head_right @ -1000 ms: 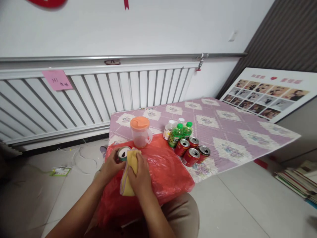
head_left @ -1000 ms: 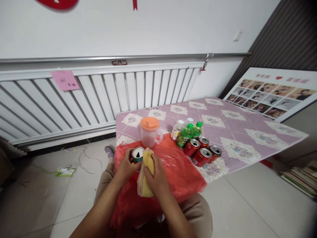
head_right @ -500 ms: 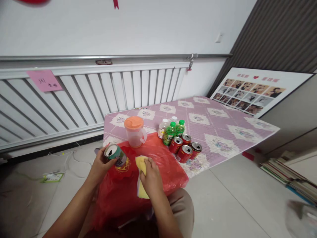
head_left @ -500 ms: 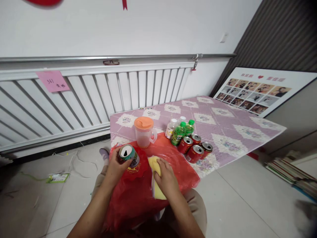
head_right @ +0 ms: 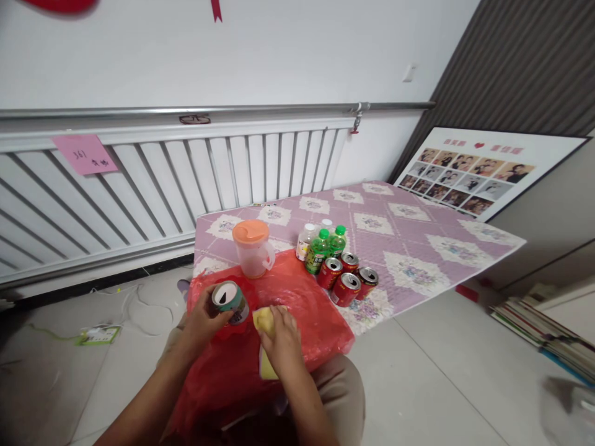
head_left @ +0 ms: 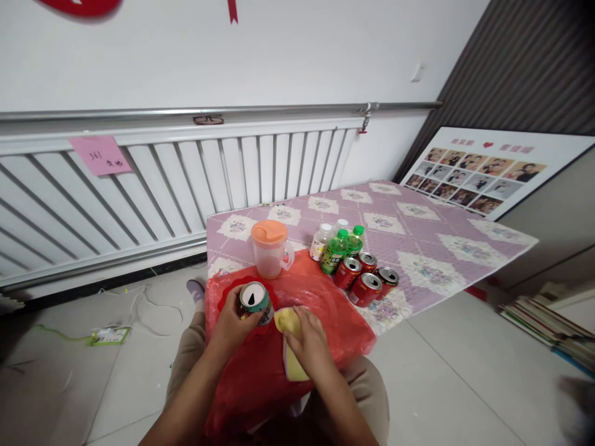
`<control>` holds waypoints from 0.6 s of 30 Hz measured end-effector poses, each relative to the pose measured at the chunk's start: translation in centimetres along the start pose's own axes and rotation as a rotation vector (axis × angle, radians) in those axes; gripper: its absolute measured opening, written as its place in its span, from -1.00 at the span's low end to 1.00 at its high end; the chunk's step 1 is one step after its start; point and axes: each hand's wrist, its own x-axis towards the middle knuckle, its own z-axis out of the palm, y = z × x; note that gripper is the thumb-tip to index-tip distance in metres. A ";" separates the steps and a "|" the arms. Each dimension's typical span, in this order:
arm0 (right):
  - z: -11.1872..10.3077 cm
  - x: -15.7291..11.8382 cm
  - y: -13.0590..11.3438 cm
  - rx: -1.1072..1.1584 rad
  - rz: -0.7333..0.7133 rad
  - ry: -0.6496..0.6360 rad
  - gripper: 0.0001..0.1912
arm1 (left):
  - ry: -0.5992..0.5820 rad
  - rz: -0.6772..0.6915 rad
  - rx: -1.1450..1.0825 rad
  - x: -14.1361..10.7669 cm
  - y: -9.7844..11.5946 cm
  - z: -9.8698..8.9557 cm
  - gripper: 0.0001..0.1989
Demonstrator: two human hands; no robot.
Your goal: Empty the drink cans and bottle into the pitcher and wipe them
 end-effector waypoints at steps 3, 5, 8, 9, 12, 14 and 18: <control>-1.2 0.4 -1.2 0.174 -0.072 -0.014 -0.32 | -0.042 0.017 0.010 -0.5 -0.5 1.0 -0.41; -1.5 0.5 -2.1 0.226 -0.050 -0.032 -0.24 | -0.064 0.021 0.016 -0.9 -0.5 1.8 -0.41; -1.4 0.4 -2.9 0.270 -0.010 -0.020 -0.19 | -0.090 0.020 0.005 -1.6 -0.1 3.4 -0.41; -1.3 0.3 -3.0 0.284 -0.007 -0.008 -0.20 | -0.099 0.017 -0.001 -1.8 0.0 3.9 -0.41; -1.2 0.0 -2.6 0.316 0.004 0.022 -0.26 | -0.110 0.008 -0.003 -2.3 0.2 5.4 -0.41; -1.3 -0.2 -2.1 0.323 0.020 0.042 -0.28 | -0.115 0.008 0.001 -2.5 0.1 6.1 -0.41; -1.7 -0.6 -1.3 0.343 0.035 0.111 -0.28 | -0.151 0.005 0.001 -2.8 0.0 7.2 -0.41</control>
